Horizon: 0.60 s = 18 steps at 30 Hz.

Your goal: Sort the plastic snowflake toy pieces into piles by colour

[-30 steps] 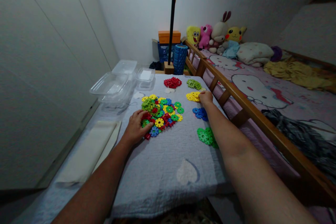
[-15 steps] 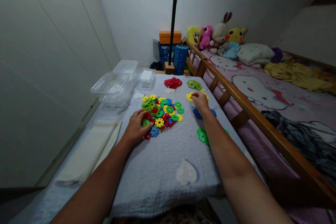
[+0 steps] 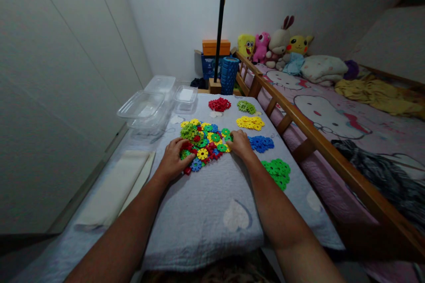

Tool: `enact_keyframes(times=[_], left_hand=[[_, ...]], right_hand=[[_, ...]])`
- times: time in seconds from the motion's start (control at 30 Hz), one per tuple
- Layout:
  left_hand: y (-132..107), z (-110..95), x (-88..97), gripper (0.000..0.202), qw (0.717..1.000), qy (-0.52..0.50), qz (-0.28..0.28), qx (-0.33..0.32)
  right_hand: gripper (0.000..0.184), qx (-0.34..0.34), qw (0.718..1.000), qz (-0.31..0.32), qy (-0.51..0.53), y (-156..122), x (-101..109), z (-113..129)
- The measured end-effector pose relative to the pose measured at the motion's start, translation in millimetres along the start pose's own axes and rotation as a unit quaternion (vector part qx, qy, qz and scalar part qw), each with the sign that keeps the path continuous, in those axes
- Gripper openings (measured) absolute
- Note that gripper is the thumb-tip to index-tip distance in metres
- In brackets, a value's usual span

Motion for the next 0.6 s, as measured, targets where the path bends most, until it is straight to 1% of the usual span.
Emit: enact_keyframes(times=[0.1, 0.2, 0.27, 0.37, 0.47, 0.6], left_hand=[[0.0, -0.5, -0.3, 0.055, 1.0, -0.001, 0.003, 0.001], [0.0, -1.5, -0.3, 0.055, 1.0, -0.001, 0.005, 0.0], [0.0, -2.0, 0.1, 0.055, 1.0, -0.001, 0.005, 0.001], [0.0, -2.5, 0.2, 0.055, 1.0, -0.001, 0.007, 0.005], [-0.2, -2.9, -0.4, 0.055, 1.0, 0.0, 0.012, 0.007], [-0.2, -2.6, 0.0, 0.054, 1.0, 0.002, 0.01, 0.006]], right_hand=[[0.027, -0.009, 0.999, -0.016, 0.037, 1.0, 5.8, -4.1], [0.015, -0.011, 0.994, -0.01, 0.108, 3.9, 11.5, -13.4], [0.008, -0.002, 0.986, -0.003, 0.169, 5.0, 17.5, -21.6], [0.004, 0.01, 0.966, 0.002, 0.26, 1.2, 30.2, -37.4], [0.007, 0.028, 0.951, 0.044, 0.306, -11.9, 37.9, -48.8], [0.013, 0.07, 0.948, 0.138, 0.278, -41.0, 38.9, -53.6]])
Point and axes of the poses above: each hand's wrist, its own y-axis towards the middle knuckle, its own x-axis out of the back of the hand, z = x × y, the point moved 10 cm from there along y, towards the middle knuckle, and after that the axes turned 8 degrees about -y, right-handed, at the moved point
